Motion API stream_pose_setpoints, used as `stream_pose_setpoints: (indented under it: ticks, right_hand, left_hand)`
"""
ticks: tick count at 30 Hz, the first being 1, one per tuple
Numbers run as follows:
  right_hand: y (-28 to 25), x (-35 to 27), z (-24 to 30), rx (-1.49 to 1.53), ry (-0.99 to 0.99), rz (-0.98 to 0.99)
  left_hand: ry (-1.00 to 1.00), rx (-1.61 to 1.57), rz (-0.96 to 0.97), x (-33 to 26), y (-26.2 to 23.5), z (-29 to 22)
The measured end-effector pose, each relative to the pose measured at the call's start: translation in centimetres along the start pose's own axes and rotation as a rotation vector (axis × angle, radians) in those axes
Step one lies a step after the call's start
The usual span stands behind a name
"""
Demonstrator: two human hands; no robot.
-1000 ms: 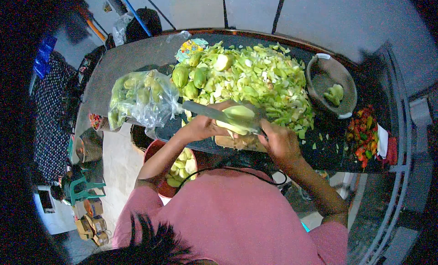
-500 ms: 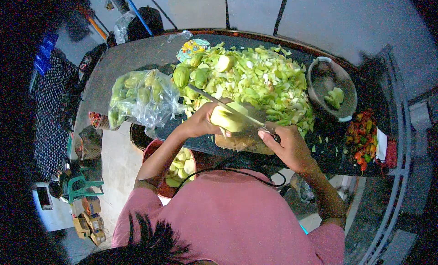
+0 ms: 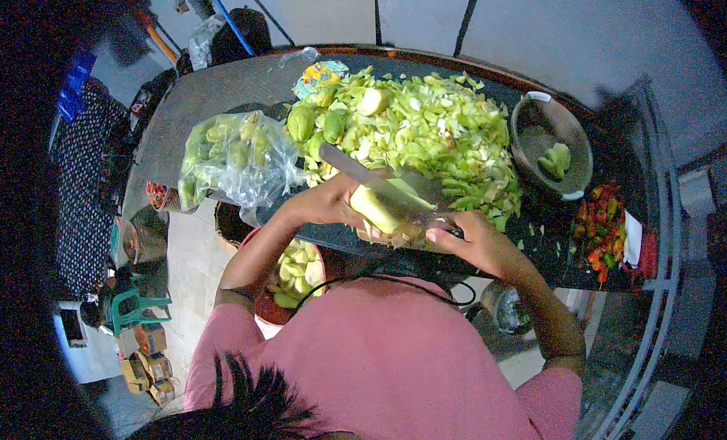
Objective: The person is peeling and slicing green fruit using a large knife, placing the pieces into a pile on the counter and some into a bucket.
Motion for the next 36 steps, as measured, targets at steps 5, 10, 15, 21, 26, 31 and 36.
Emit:
stream_pose_setpoints:
  ticks: [5, 10, 15, 21, 26, 31, 36]
  right_hand:
    - [0.1, -0.3, 0.8, 0.035, 0.173, 0.158]
    - [0.5, -0.3, -0.2, 0.100, 0.242, 0.174]
    - [2.9, -0.8, -1.8, 0.164, 0.256, 0.437]
    - [-0.8, -0.3, 2.0, 0.086, 0.293, 0.088]
    - [-2.5, -0.6, 4.3, -0.182, -0.123, -0.348]
    - [-1.4, -0.5, 3.5, -0.388, -0.142, -0.266]
    - [-1.0, -0.7, 3.9, -0.506, -0.219, -0.308]
  left_hand:
    - [-0.010, 0.080, -0.034, -0.2, -0.1, 1.3]
    - [0.074, 0.036, -0.116, -0.2, -0.3, 2.3]
    - [0.134, 0.270, -0.056, 0.7, -0.9, 4.1]
    - [0.106, 0.123, -0.159, -0.2, -2.1, 0.3]
    - [0.138, 0.113, -0.188, -0.4, -2.7, -1.5]
    - [0.253, 0.156, -0.211, 0.1, -3.1, -1.3]
    - [0.272, 0.164, -0.224, 0.1, -3.2, -1.2]
Point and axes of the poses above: each hand's wrist, its own x-axis towards the middle knuckle, its own y-axis out of the palm, z = x × y, the point moved 7 cm from there along x, towards the middle knuckle, and after that the axes turned 6 degrees about -z, right-handed, at the moved point
